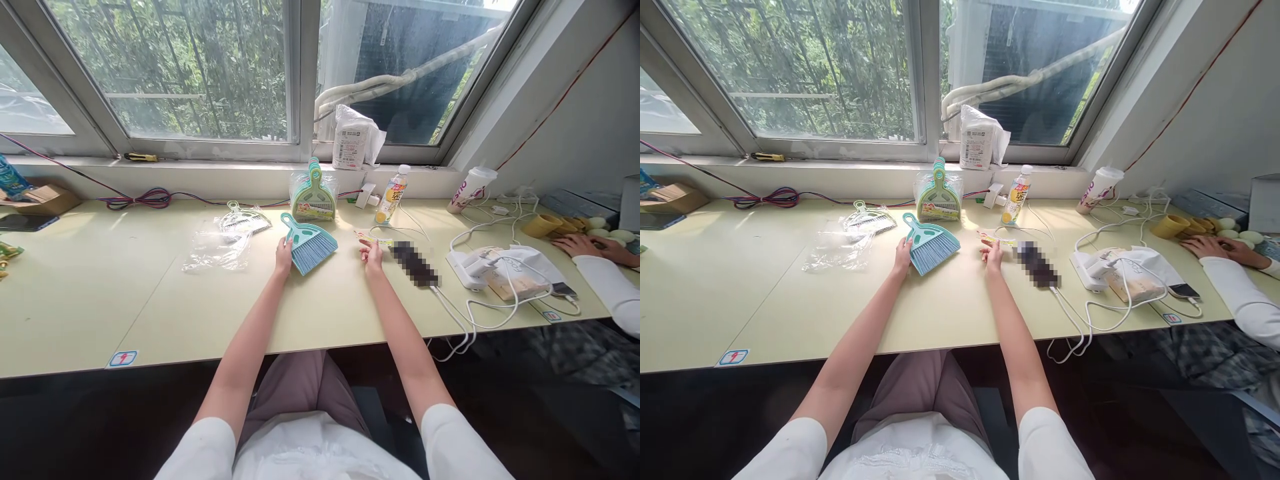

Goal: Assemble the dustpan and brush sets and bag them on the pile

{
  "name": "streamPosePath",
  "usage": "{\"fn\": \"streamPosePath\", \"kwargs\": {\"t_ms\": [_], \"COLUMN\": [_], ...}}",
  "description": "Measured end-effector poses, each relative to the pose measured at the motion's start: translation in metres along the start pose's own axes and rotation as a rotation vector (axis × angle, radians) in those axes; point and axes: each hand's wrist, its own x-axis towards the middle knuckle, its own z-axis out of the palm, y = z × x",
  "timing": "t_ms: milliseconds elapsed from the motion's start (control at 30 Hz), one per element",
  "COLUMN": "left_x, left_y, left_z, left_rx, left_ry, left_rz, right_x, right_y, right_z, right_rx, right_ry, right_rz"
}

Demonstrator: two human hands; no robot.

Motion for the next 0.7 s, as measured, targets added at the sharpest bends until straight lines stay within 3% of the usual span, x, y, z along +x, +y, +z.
{"fn": "streamPosePath", "kwargs": {"t_ms": [100,233,300,367,533,700], "left_x": [-0.007,-0.021,-0.027,-0.033,-0.039,-0.034], "left_y": [0.003,0.008,0.012,0.016,0.022,0.022], "left_z": [0.005,0.013,0.017,0.019,0.02,0.017], "left_rx": [0.024,0.144,0.185,0.211,0.23,0.139], "left_ry": [-0.135,-0.272,-0.309,-0.316,-0.311,-0.418], "left_rz": [0.096,0.225,0.267,0.293,0.308,0.305], "right_x": [-0.01,-0.039,-0.052,-0.061,-0.066,-0.062], "right_y": [0.003,0.007,0.006,0.005,0.002,0.002], "right_z": [0.005,0.021,0.027,0.031,0.036,0.036], "right_rx": [-0.283,-0.757,-0.918,-1.006,-1.135,-1.202], "right_ry": [-0.124,-0.126,-0.162,-0.18,-0.128,-0.123], "right_rz": [-0.145,-0.693,-0.853,-0.912,-0.907,-0.876]}}
